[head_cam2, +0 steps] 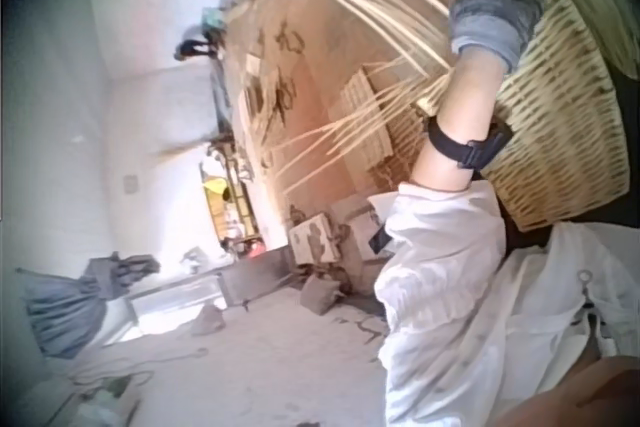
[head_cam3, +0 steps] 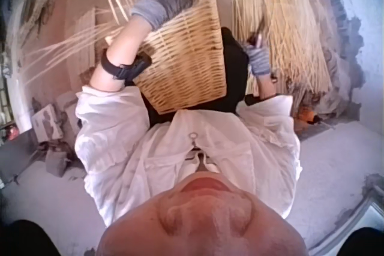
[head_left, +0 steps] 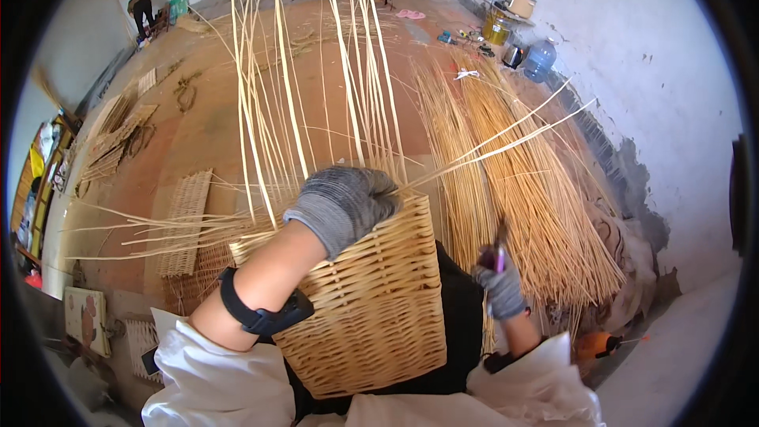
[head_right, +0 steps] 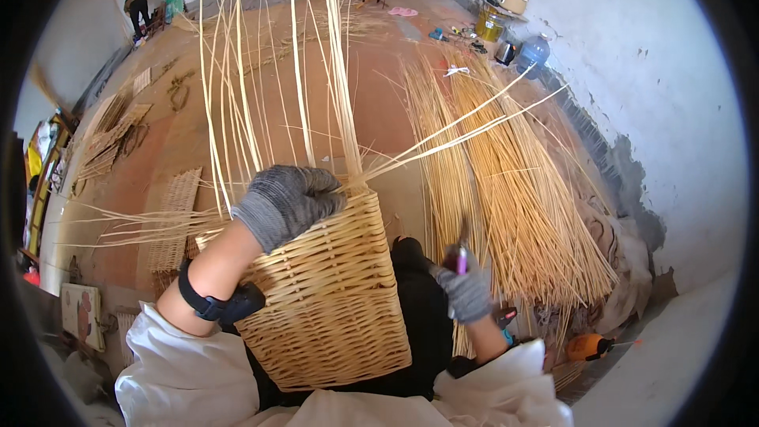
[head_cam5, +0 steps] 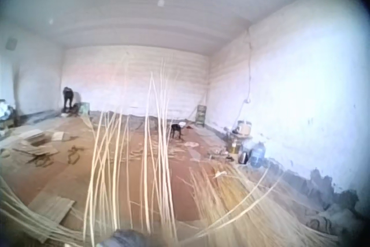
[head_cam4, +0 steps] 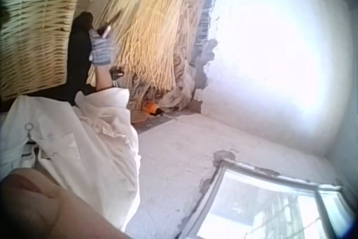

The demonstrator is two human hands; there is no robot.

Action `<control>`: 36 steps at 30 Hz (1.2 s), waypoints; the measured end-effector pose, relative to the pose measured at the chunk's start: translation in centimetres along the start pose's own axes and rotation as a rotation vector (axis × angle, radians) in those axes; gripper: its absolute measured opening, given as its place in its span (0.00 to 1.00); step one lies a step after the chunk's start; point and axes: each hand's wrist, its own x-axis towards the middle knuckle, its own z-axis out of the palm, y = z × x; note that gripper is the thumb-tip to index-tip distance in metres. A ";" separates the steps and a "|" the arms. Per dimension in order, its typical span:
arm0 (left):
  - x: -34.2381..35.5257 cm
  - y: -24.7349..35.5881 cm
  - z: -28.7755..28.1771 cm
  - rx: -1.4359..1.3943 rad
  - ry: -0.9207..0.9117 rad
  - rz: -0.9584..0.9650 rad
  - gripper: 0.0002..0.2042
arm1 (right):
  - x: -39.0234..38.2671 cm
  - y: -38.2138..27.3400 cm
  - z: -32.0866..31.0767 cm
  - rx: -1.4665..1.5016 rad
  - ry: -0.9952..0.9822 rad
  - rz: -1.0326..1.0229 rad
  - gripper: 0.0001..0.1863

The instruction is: The person weaves bamboo strips into a large flat basket by hand, using a tape measure to check the dimensions and shears to trim the ends of the bamboo strips.

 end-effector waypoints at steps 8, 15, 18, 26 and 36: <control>0.1 -0.2 -1.5 -0.081 -0.025 0.087 0.15 | -5.9 0.7 0.0 -0.430 -0.056 -0.500 0.34; 1.0 -1.7 -0.9 -0.238 -0.024 0.118 0.17 | -3.3 -4.9 0.4 -0.584 0.082 -0.507 0.35; 1.4 -2.5 -0.7 -0.360 -0.090 0.118 0.17 | -2.7 -5.3 0.6 -0.715 0.066 -0.551 0.35; 1.6 -1.0 -1.4 -0.160 -0.061 0.147 0.14 | -3.1 -6.5 1.2 -0.883 0.132 -0.617 0.33; 0.6 -2.1 -1.5 -0.297 0.138 0.157 0.14 | -2.1 -13.1 6.0 -1.365 0.137 -0.567 0.31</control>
